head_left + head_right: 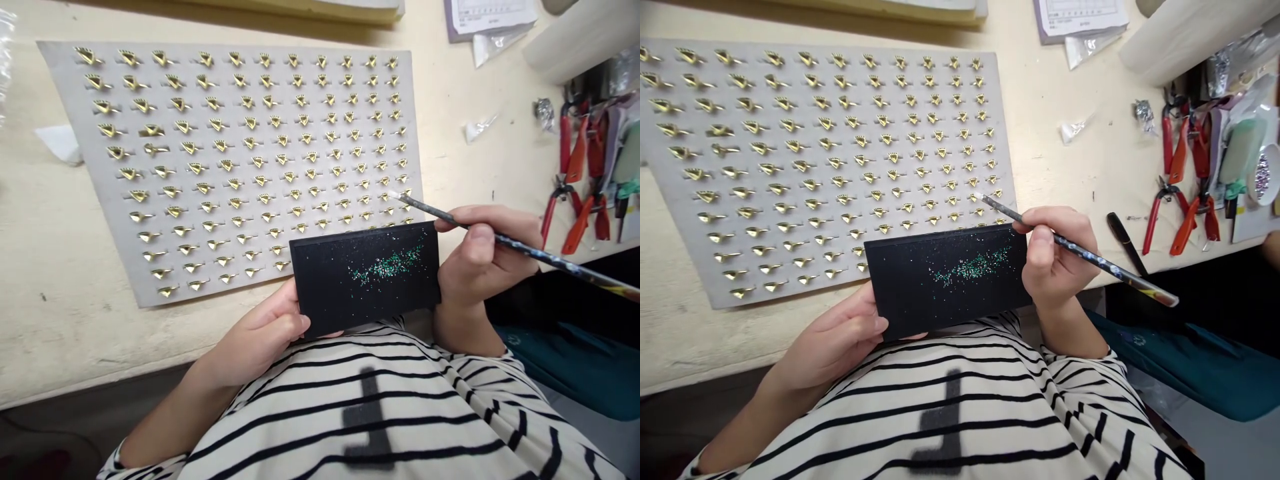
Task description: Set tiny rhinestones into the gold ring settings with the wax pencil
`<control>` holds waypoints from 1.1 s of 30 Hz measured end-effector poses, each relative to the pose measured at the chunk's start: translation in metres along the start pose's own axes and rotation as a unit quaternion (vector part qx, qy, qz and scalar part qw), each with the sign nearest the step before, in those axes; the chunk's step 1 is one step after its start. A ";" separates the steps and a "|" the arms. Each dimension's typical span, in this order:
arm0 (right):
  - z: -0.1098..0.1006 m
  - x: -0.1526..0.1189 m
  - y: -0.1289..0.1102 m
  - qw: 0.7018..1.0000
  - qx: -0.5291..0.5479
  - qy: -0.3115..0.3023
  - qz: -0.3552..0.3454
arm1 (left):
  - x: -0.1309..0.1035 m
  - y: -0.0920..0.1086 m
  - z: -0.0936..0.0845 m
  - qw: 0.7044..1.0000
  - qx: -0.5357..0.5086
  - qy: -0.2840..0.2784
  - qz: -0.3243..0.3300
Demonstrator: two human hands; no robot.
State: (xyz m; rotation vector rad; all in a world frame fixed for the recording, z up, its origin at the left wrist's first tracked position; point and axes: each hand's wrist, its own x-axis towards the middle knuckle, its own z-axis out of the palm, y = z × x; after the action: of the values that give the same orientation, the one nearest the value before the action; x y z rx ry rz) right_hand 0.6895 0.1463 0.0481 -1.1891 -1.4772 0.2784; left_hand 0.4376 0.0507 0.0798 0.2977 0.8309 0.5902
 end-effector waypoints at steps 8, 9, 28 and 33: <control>0.001 0.000 -0.003 1.000 -0.013 -0.022 0.005 | 0.000 0.001 0.006 0.999 -0.052 0.002 -0.008; 0.000 0.000 -0.003 1.000 -0.014 -0.025 0.005 | 0.000 0.001 0.006 0.998 -0.060 0.002 -0.010; 0.000 0.000 -0.003 0.999 -0.029 -0.021 -0.003 | 0.000 0.001 0.005 0.999 -0.046 0.008 -0.014; 0.000 0.000 -0.002 1.000 -0.022 -0.017 -0.007 | -0.001 -0.001 0.004 0.998 -0.058 0.001 -0.007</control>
State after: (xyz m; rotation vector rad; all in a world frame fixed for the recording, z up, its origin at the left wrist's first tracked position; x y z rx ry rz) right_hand 0.6883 0.1452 0.0491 -1.2143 -1.5268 0.2584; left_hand 0.4404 0.0490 0.0826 0.1853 0.7961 0.6224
